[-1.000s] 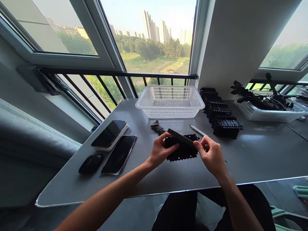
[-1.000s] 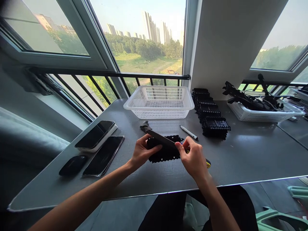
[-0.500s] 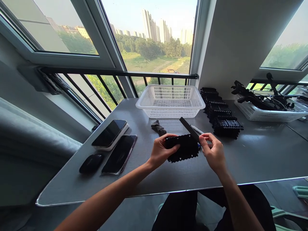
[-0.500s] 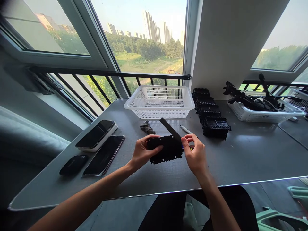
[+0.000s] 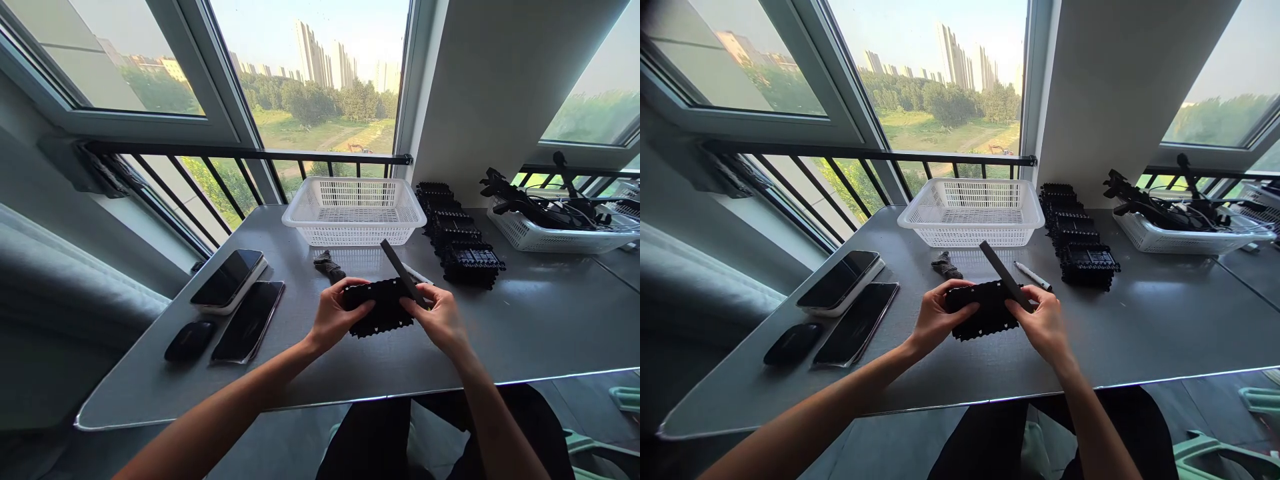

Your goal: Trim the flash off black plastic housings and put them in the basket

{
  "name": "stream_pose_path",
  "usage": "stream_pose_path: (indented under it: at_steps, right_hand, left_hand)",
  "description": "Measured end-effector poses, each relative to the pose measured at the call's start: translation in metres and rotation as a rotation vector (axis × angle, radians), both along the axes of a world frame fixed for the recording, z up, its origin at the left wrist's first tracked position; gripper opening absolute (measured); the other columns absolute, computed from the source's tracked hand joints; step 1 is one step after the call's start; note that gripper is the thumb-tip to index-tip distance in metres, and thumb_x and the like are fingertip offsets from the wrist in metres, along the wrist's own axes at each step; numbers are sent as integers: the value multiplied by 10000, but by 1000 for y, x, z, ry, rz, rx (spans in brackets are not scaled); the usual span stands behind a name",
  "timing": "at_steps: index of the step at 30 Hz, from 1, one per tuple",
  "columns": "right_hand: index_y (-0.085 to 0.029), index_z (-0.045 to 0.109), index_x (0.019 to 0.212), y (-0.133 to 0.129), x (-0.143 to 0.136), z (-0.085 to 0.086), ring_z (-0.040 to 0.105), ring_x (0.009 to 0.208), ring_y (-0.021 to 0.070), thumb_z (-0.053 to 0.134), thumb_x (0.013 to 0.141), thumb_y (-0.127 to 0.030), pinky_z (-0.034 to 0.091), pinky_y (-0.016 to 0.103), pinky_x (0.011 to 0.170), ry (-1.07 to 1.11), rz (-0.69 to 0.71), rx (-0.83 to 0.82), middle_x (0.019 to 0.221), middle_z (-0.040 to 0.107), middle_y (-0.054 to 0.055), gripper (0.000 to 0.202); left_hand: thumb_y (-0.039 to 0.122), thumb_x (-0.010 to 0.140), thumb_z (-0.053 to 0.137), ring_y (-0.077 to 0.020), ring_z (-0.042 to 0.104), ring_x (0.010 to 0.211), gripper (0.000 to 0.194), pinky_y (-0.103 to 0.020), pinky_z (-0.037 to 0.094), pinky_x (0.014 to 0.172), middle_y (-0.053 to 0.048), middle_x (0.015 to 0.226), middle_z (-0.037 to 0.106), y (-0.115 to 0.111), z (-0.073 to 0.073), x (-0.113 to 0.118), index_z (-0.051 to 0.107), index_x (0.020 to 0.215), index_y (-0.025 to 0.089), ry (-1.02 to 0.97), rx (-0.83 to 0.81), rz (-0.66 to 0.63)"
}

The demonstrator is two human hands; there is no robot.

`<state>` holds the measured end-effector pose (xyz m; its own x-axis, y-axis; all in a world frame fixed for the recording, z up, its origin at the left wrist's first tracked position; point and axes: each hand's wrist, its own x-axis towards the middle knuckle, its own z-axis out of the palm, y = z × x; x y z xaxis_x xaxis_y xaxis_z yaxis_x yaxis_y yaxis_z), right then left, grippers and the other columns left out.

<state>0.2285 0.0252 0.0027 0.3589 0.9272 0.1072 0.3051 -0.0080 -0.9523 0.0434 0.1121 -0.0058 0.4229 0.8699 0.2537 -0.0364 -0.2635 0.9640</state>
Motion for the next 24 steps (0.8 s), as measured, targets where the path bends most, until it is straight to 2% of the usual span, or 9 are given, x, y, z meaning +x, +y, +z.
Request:
stream_pose_path:
  at_steps: [3,8,12,15,19,21,24]
  right_hand:
    - [-177,706,851,2,2,-2,666,762,228,706,751,-364,530,318,670,9,11,40,842,728,64,213]
    - [-189,674,823,0,-1,0,649,663,190,702,768,-331,524,286,612,59,19,143,776,705,39,155]
    - [-203,684,858,-3,-6,2,681,811,225,669,807,-323,537,317,711,26,-42,246,894,730,69,131]
    - [-215,690,861,-6,-6,4,679,799,221,647,822,-284,530,335,735,-46,-104,306,860,726,46,90]
    - [-217,696,866,-9,-5,6,643,672,186,612,837,-244,525,352,747,-127,-140,322,729,689,6,93]
    - [-211,693,855,-9,-4,6,638,664,186,605,838,-246,523,343,728,-159,-151,323,686,674,0,96]
    - [-205,695,866,-10,-3,5,656,730,200,601,841,-255,513,311,685,-214,-158,317,711,690,11,109]
  left_hand:
    - [226,694,763,-101,629,551,241,-176,499,520,23,657,700,-3,-2,-1,699,924,191,40,115,22]
    - [189,711,739,-153,707,614,131,-233,563,606,-2,724,766,-8,-4,-6,726,838,215,130,466,102]
    - [145,736,693,-189,746,736,171,-266,591,700,-26,852,784,-8,-3,-8,730,880,230,109,642,52]
    - [156,720,721,-199,749,790,241,-276,595,743,-51,916,780,-6,-1,-8,719,952,222,32,722,-8]
    - [307,745,711,-245,739,881,323,-328,595,785,-107,986,766,-4,2,-10,706,1042,180,-90,723,-162]
    - [345,814,636,-252,735,901,281,-341,593,789,-117,984,765,-3,4,-11,722,1015,169,-99,642,-204]
    - [314,859,586,-247,737,892,227,-342,591,791,-110,944,772,-3,7,-12,753,923,173,-65,474,-233]
